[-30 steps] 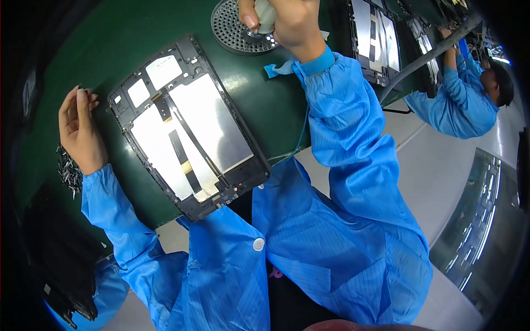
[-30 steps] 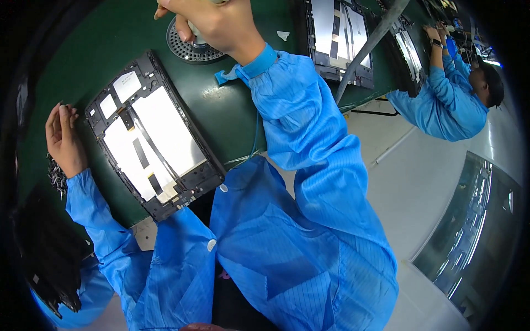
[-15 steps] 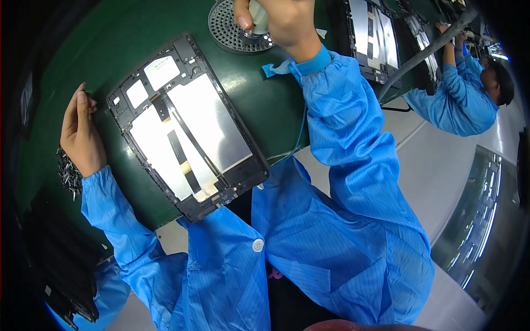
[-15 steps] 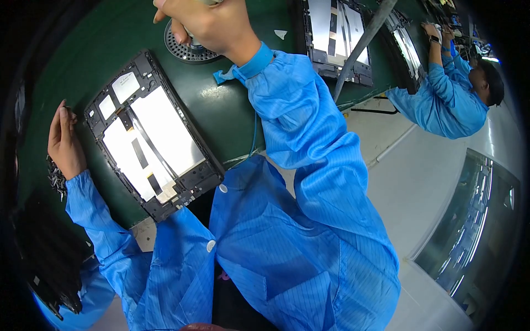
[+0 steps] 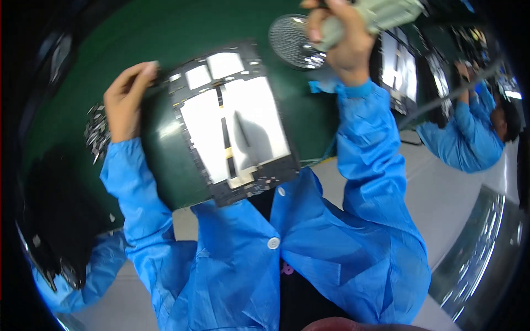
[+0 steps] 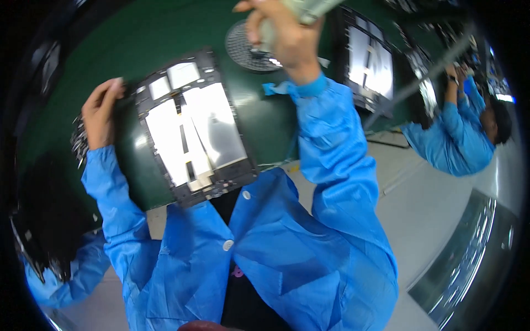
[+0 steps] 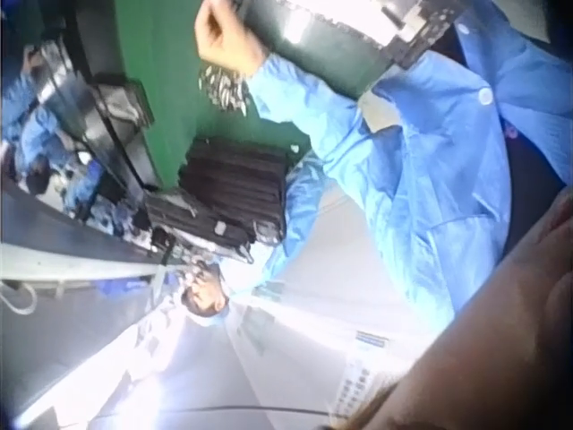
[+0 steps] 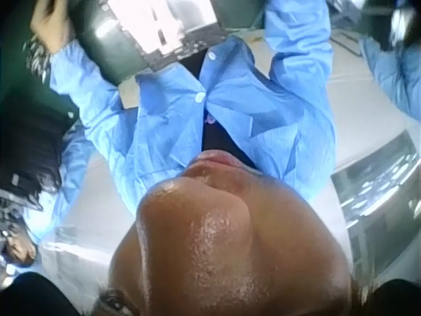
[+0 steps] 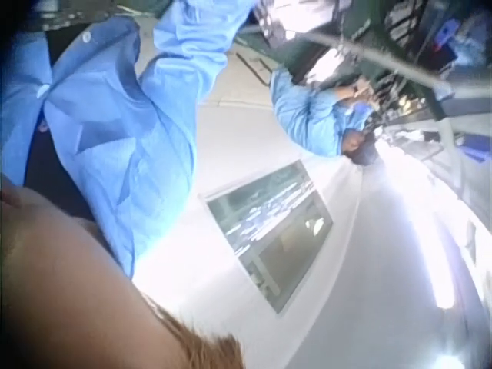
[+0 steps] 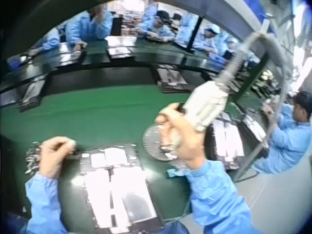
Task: Assembling electronic tablet frames by picking and driving screws using an electric screwdriver on an assembly line.
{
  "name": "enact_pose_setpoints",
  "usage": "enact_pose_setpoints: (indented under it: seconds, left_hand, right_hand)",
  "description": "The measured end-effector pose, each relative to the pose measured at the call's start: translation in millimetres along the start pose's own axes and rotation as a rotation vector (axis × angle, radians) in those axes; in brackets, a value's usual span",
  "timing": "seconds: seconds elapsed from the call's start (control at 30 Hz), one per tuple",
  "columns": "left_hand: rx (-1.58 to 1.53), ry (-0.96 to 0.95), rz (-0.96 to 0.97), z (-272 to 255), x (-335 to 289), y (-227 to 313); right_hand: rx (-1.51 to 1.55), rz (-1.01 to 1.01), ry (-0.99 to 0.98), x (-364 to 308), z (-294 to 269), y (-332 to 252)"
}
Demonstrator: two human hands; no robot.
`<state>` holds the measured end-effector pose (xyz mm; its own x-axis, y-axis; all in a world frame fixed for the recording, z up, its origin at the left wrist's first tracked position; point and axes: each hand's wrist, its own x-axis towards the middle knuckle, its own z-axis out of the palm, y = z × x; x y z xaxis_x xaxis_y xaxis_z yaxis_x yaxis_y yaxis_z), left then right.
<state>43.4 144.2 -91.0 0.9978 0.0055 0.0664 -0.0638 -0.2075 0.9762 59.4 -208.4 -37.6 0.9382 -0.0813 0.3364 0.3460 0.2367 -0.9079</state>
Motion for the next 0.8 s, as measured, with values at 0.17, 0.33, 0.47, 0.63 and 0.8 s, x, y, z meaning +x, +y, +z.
enact_pose_setpoints:
  seconds: [0.17, 0.33, 0.47, 0.63, 0.8]
  left_hand:
    - [0.009, -0.185, 0.096, 4.0, 6.4, 2.1]
    - [0.051, -0.171, 0.059, 0.9, 8.6, 2.1]
    - [0.041, -0.206, 0.087, 3.0, 11.4, -5.1]
    - [0.009, -0.21, 0.077, 9.4, 8.5, -6.0]
    - [0.118, -0.259, 0.219, 2.4, 9.4, -8.7]
  right_hand:
    - [0.05, -0.048, -0.14, 11.5, 42.1, -12.7]
    - [0.094, -0.024, -0.217, 19.2, 102.3, -8.1]
    - [0.272, 0.036, -0.32, 27.0, 134.2, 0.3]
    - [0.161, 0.096, -0.353, 27.1, 157.6, 11.4]
    - [0.152, 0.054, -0.4, 22.3, 171.0, 28.9]
